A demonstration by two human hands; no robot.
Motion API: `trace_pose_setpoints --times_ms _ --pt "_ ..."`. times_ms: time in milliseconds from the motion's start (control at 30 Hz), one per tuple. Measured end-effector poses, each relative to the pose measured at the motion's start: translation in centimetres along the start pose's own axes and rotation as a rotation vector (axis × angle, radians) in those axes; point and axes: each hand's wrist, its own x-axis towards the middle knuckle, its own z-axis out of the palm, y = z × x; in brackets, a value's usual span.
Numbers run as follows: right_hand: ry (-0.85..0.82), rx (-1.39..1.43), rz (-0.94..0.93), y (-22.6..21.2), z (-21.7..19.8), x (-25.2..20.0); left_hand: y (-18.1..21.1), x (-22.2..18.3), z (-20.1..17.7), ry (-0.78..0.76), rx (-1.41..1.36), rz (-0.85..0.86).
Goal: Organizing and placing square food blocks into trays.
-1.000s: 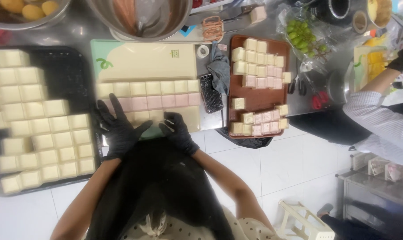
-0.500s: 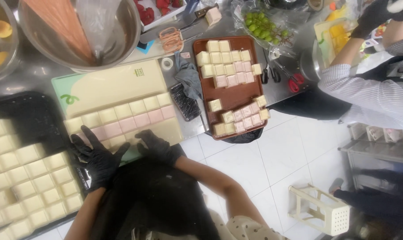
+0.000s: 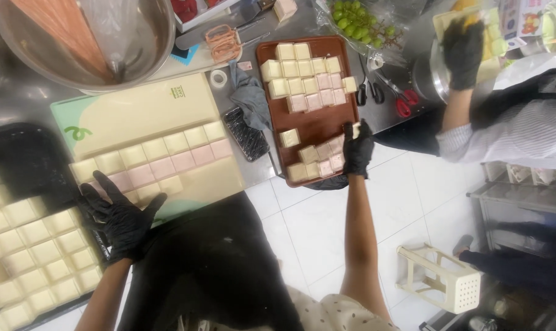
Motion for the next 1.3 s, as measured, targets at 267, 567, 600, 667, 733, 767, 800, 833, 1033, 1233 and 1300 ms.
trace_pose_setpoints --times_ms 267,567,600,667,733,767,800,833,1033,1233,1300 --pt "-0.326 -0.283 0.431 4.3 -1.4 5.5 -0.2 -0.3 0.7 -0.003 0.024 -0.008" --pt "-0.08 -0.239 -0.034 -5.5 0.0 4.5 -1.3 -0.5 2.2 0.068 0.002 -0.048" --pt "-0.067 -0.085 -0.114 -7.9 -0.3 4.0 -1.2 -0.5 2.2 0.071 -0.013 -0.041" --pt "-0.141 0.171 -0.113 -11.3 0.9 1.0 -0.3 -0.8 1.5 0.057 -0.033 -0.062" --pt "-0.221 0.428 -0.103 -14.7 2.5 -2.8 0.2 -0.9 1.1 0.043 -0.052 -0.084" --pt "-0.407 0.442 -0.122 -16.4 3.4 -4.9 0.4 -0.9 1.1 0.022 -0.048 -0.076" --pt "-0.593 0.454 -0.141 -18.0 4.2 -7.2 0.5 -0.9 1.1 -0.001 -0.042 -0.067" --pt "-0.611 0.456 -0.144 -21.1 4.6 -9.4 0.2 -1.1 1.4 0.002 -0.041 -0.085" --pt "-0.921 0.428 -0.379 -28.0 10.3 -18.1 -0.1 -0.6 4.0 0.089 0.084 0.091" --pt "-0.86 0.479 -0.419 -29.3 12.8 -20.3 1.4 0.3 4.1 0.087 0.004 0.2" --pt "-0.836 0.431 -0.396 -29.1 13.1 -20.6 1.4 0.7 4.8 0.092 0.027 0.225"
